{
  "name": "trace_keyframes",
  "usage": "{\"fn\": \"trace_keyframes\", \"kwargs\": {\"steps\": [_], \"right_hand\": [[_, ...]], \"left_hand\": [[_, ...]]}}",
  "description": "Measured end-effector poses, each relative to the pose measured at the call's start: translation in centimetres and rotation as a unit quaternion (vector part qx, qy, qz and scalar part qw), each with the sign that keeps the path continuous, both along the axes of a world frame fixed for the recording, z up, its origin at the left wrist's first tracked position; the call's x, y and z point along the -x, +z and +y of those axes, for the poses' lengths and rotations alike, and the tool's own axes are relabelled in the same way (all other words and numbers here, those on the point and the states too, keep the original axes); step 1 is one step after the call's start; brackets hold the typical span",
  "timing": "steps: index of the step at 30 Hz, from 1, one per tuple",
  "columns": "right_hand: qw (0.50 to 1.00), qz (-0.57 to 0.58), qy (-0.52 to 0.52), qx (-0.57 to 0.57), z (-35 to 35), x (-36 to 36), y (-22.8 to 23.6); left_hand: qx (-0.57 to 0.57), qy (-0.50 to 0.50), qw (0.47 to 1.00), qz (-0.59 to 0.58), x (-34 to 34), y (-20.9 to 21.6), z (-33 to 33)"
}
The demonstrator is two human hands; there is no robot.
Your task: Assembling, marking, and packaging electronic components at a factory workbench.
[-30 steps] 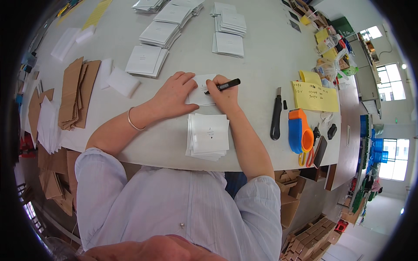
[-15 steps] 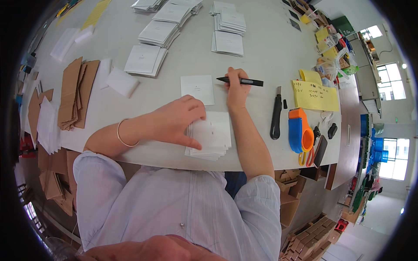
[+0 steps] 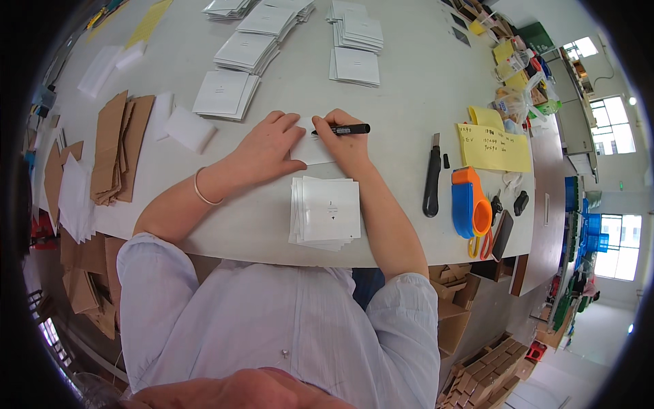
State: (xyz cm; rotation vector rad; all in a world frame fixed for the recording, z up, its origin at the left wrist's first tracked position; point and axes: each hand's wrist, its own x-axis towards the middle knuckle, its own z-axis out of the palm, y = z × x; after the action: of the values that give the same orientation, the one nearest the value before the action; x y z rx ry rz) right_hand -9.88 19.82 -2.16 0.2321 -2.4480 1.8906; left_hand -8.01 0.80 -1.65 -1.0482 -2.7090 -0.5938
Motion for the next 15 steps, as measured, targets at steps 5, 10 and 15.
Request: {"fn": "trace_keyframes", "kwargs": {"steps": [5,10,15], "right_hand": [[1.000,0.011,-0.008,-0.026,-0.07,0.21,-0.24],[0.999,0.030,-0.003,-0.038,-0.33,0.11,-0.14],[1.000,0.023,0.001,-0.016,0.35,0.14,-0.62]], "left_hand": [[-0.012,0.001,1.000,0.003,-0.12,-0.03,0.18],[-0.019,0.002,1.000,0.000,-0.07,-0.29,0.14],[-0.010,0.009,1.000,0.005,-0.13,-0.06,0.14]]}}
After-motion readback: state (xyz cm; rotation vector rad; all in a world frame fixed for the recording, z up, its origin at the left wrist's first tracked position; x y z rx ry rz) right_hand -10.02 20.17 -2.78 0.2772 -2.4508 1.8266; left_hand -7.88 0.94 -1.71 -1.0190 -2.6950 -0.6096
